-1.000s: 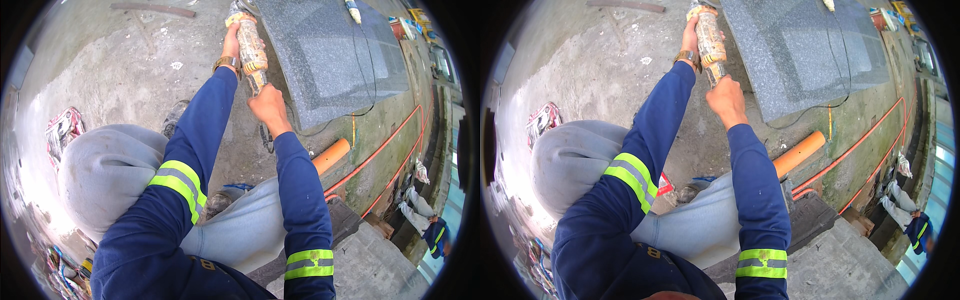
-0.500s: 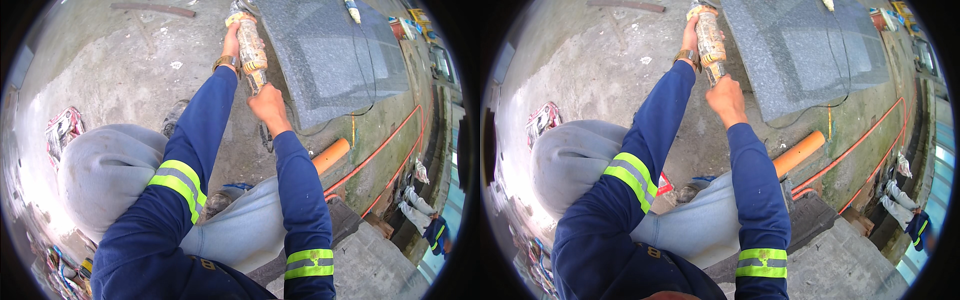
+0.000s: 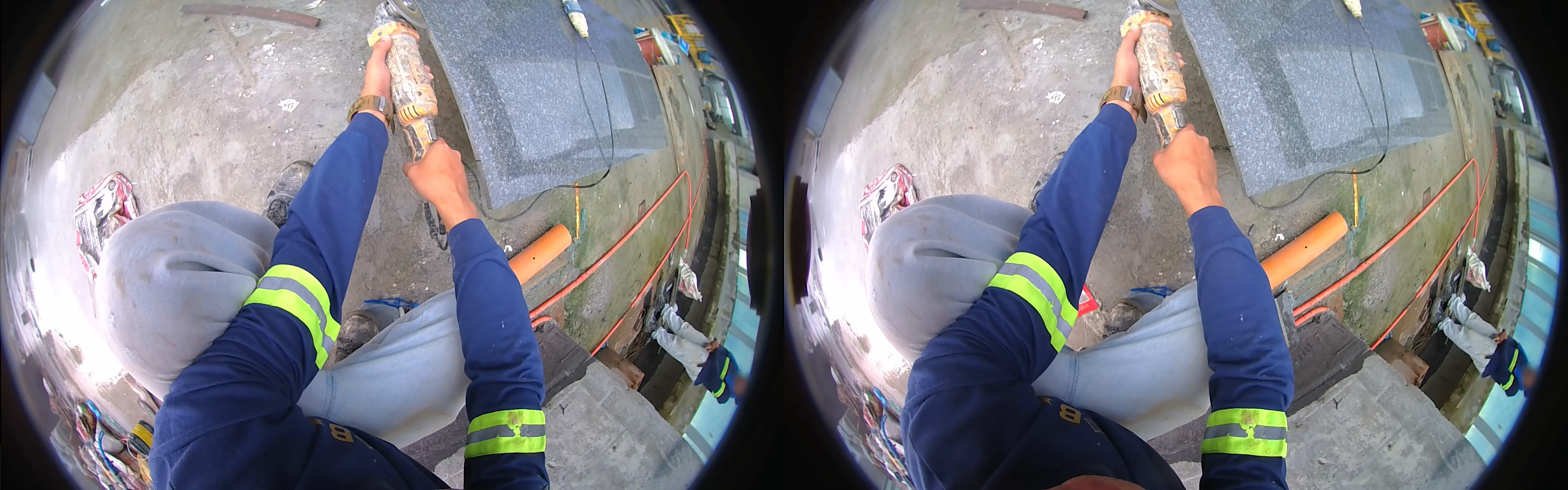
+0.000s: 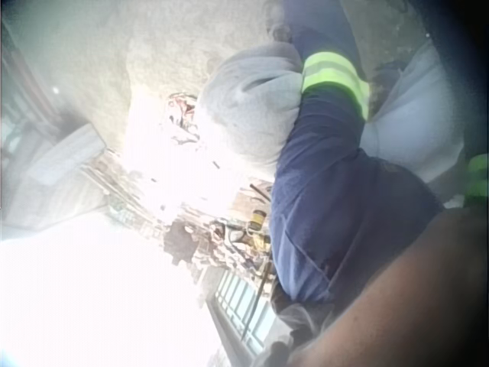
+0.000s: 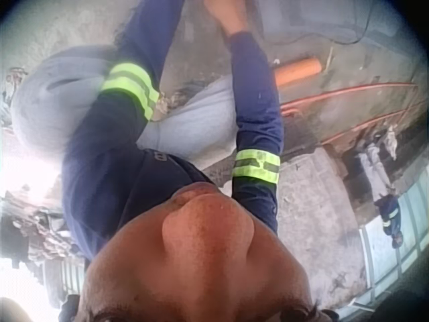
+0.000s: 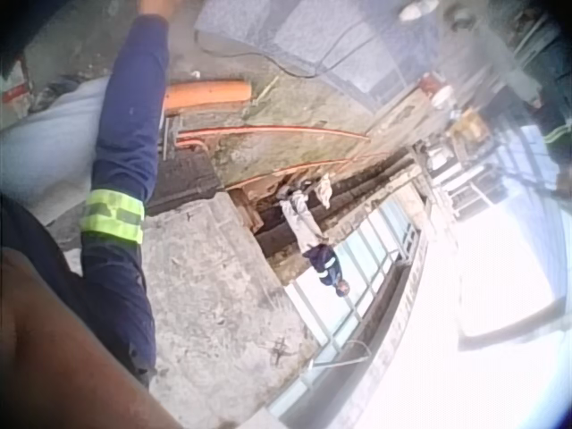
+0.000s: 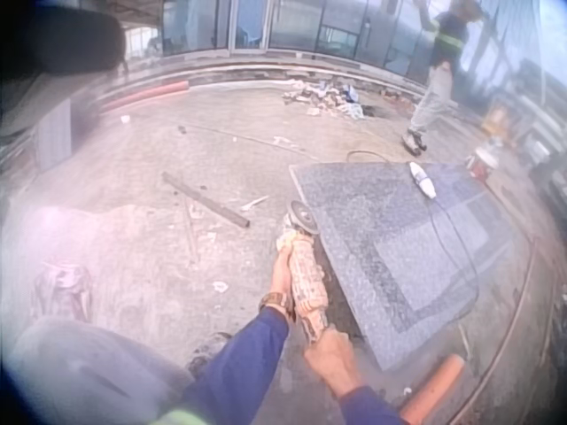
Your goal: The person uses an angle grinder to grind the edge of a large stone slab. The person holds the tool with both hands and moves it along the edge, generating dust.
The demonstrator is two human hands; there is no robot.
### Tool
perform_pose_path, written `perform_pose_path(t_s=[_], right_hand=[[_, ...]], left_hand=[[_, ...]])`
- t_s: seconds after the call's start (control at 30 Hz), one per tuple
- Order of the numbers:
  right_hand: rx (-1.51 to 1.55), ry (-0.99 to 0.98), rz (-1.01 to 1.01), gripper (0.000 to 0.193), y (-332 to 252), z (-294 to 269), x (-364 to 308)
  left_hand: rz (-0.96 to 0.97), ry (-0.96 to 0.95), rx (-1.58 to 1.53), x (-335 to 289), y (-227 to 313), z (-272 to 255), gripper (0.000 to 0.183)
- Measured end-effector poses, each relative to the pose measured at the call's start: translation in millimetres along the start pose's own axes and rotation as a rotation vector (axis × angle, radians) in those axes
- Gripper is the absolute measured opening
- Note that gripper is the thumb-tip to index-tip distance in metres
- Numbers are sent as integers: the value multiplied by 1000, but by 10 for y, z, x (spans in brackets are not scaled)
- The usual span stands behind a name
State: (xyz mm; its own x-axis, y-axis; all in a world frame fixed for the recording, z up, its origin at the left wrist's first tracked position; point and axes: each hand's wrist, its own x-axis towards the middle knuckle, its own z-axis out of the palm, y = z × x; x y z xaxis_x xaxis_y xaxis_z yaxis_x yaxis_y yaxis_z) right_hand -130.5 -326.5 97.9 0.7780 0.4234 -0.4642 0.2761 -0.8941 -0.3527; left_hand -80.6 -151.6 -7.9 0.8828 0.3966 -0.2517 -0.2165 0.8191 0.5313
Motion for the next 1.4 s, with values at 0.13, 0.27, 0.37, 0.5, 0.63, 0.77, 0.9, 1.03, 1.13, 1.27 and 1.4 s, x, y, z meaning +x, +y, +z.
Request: perform_pose_path(t_s=[0.13, 0.27, 0.37, 0.5, 0.63, 0.77, 0.9, 1.03, 1.13, 1.27, 1.4], right_hand=[[3, 8, 1, 43, 28, 11, -17], [-10, 8, 1, 43, 34, 12, -28], [-14, 6, 0, 43, 42, 26, -33], [-14, 16, -15, 42, 72, 42, -50], [-6, 8, -14, 42, 87, 42, -82], [-1, -6, -1, 43, 84, 31, -103], [-5, -14, -3, 43, 90, 20, -108], [1, -19, 15, 43, 59, -3, -111], [3, -11, 12, 43, 49, 4, -93], [-3, -1, 5, 42, 64, 26, -57], [-3, 7, 1, 41, 46, 30, -35]], left_hand=[[-8, -1, -9, -34, -17, 21, 75], [-15, 3, -20, -75, -24, 38, 75], [-16, 17, -11, -92, -15, 34, 75], [-19, 21, -14, -120, -29, 44, 74], [-14, 16, -8, -167, -40, 60, 74], [-13, 20, -17, -191, -42, 63, 74], [-28, 23, -32, -179, -42, 64, 75], [-28, 18, -34, -157, -43, 56, 75], [-23, 14, -25, -122, -39, 40, 75], [-24, 6, -25, -96, -40, 35, 74], [-28, 5, -31, -75, -27, 33, 73]])
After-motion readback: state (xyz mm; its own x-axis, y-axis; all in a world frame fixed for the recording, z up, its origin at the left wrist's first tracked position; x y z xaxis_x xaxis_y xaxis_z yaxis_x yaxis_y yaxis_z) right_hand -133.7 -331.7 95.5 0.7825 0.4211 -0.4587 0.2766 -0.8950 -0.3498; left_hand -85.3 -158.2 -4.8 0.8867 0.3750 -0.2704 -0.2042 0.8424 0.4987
